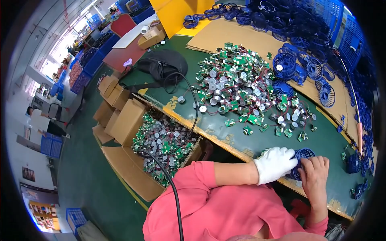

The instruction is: The person assembles mini fan parts by pulling plastic fan casings closer with a rod and inserting small electric motor assemblies into the fan casings by hand.

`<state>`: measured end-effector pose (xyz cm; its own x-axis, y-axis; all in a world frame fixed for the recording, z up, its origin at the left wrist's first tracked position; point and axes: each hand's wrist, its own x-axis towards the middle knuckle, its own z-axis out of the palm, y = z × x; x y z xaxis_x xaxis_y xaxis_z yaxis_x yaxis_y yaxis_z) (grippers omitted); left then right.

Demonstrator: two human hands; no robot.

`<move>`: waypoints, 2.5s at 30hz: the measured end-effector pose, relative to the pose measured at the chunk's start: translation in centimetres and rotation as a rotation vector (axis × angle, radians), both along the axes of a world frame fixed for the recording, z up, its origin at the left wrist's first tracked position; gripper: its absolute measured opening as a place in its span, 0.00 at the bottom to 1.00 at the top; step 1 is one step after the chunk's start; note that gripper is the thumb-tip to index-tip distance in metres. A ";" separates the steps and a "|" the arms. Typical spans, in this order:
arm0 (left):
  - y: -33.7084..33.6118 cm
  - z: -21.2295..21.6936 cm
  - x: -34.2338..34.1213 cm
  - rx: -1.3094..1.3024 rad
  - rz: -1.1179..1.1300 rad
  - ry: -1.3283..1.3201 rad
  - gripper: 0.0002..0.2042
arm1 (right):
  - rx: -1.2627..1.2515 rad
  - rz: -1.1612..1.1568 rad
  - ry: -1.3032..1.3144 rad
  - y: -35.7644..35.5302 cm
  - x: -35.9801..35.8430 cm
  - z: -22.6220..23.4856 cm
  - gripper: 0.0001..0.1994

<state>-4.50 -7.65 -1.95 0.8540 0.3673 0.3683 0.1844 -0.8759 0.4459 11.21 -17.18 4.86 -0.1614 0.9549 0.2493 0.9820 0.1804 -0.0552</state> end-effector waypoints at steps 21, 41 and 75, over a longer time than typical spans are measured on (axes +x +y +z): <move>1.0 -0.5 0.2 0.021 -0.041 -0.159 0.08 | 0.007 0.146 0.012 0.7 1.5 -0.8 0.18; 1.8 -0.3 -0.1 -0.064 0.041 -0.261 0.17 | 0.037 -0.178 -0.086 -1.9 0.0 -3.3 0.28; 11.4 -0.8 3.6 0.222 0.108 -0.116 0.08 | 0.261 -0.286 -0.398 16.2 24.1 -12.4 0.15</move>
